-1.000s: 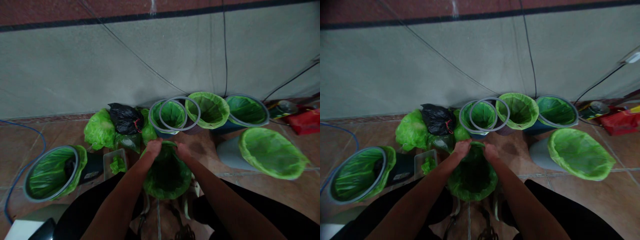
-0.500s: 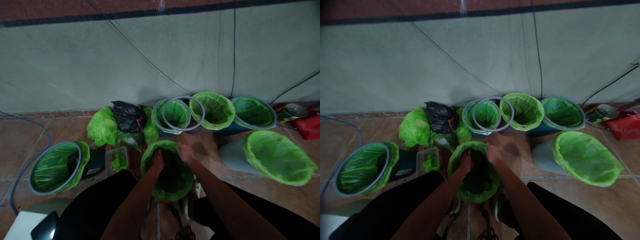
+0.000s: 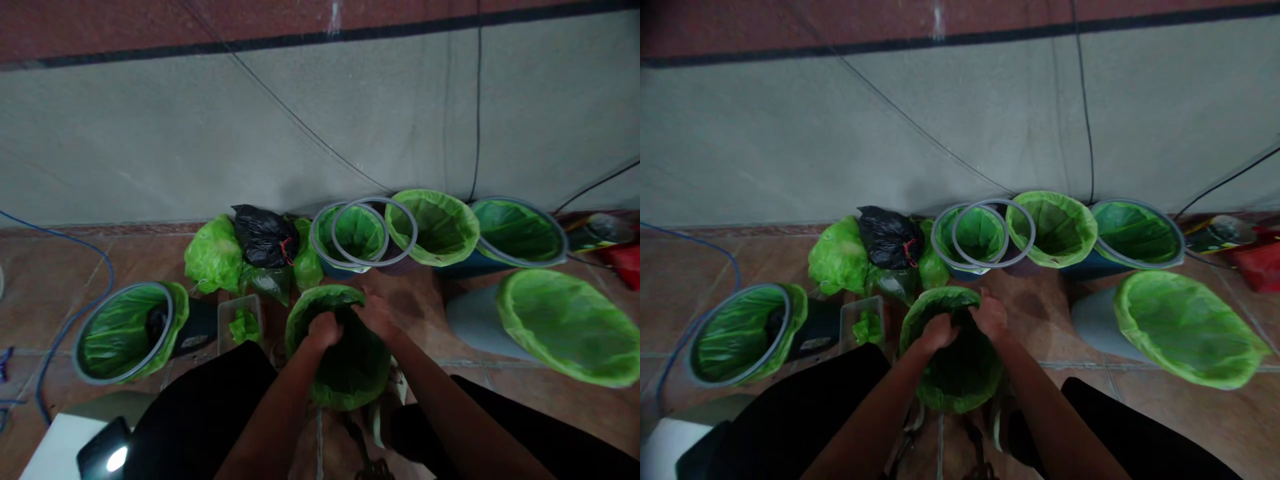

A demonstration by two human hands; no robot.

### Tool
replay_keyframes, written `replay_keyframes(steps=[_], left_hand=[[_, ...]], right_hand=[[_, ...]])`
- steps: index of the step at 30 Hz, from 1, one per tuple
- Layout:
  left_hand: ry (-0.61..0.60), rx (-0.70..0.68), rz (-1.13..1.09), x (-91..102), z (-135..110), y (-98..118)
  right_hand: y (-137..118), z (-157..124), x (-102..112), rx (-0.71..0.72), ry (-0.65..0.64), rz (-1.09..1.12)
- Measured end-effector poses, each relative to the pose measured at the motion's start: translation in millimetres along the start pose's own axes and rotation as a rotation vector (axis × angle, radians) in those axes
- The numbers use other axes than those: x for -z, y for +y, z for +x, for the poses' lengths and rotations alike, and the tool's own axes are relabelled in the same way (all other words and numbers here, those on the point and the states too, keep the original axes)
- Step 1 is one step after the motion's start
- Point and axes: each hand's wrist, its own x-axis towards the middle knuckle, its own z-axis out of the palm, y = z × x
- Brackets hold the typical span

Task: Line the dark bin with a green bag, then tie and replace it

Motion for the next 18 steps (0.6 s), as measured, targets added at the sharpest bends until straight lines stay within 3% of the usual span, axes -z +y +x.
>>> replay_keyframes(steps=[2,4,6,7,10,13,18], left_hand=[[0.140,0.045,-0.055,14.7,-11.7,2.0],[0.402,0.095,-0.134,27.2,-19.5,-2.2],[0.604,0.106,-0.168,35.2,-21.2,-11.7],[0.627,0.088,-0.150,37.2,-19.8,-17.4],[0.488,0.036,-0.052,36.1,-11.3,-32.8],[0.334,0.099,0.003,30.3,-3.8,-42.2],[0.246,0.256,-0.003,23.5,-1.4,-50.3]], right_hand=[[-9.6,-0.8,8.0,0.069,0.145,0.061],[-24.5,1.2,16.0,0.223,0.242,0.137],[-43.0,5.5,20.8,0.434,0.223,0.191],[-52.3,8.2,21.3,0.530,0.178,0.195],[-72.8,17.0,14.4,0.677,0.009,0.136],[-76.6,25.2,2.7,0.656,-0.091,0.084],[-67.8,32.9,-2.3,0.592,-0.142,0.040]])
